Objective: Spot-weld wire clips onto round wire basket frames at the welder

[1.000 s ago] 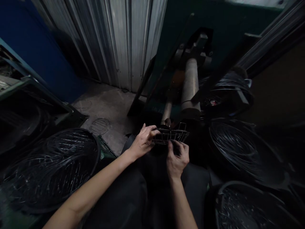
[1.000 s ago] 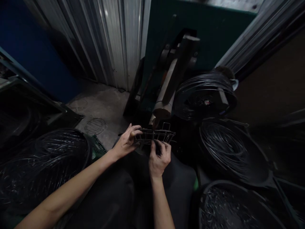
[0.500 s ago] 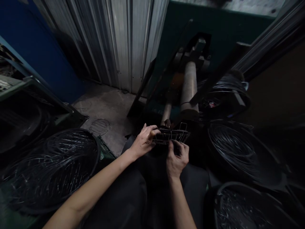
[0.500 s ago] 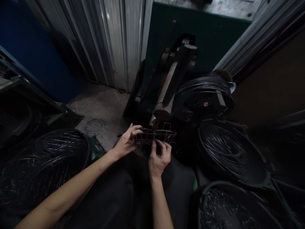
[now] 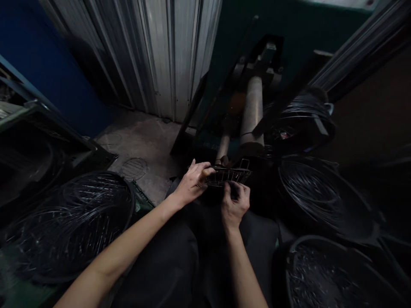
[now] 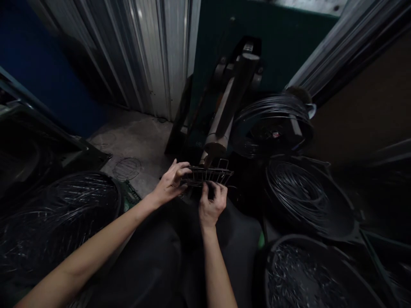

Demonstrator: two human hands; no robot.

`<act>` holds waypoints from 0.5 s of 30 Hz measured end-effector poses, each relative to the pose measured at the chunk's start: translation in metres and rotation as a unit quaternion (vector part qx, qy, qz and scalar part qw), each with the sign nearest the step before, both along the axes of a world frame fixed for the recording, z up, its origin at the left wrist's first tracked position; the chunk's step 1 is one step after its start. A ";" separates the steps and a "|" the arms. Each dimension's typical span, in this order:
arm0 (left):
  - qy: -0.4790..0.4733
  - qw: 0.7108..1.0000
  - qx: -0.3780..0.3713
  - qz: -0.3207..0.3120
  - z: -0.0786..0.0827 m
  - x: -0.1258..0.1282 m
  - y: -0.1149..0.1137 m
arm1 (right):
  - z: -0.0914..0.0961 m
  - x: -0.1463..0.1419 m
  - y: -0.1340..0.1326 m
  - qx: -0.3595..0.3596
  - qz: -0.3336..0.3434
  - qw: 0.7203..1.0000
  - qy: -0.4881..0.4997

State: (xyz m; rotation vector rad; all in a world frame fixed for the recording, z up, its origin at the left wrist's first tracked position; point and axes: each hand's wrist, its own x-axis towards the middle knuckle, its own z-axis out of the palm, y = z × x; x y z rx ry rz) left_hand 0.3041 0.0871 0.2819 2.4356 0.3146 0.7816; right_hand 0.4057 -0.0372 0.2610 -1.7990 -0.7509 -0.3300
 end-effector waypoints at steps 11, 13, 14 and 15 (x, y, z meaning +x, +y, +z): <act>-0.025 0.997 0.074 0.001 -0.010 0.003 0.011 | -0.002 0.001 0.004 -0.008 0.000 1.000 0.011; -0.035 0.996 0.087 0.002 -0.010 0.004 0.012 | -0.003 0.001 0.006 0.001 0.001 1.000 0.024; -0.036 0.995 0.090 0.005 -0.010 0.004 0.013 | -0.003 0.001 0.006 0.007 0.003 1.000 0.028; -0.033 0.995 0.091 0.006 -0.009 0.004 0.013 | -0.002 0.000 0.006 0.015 0.005 0.999 0.028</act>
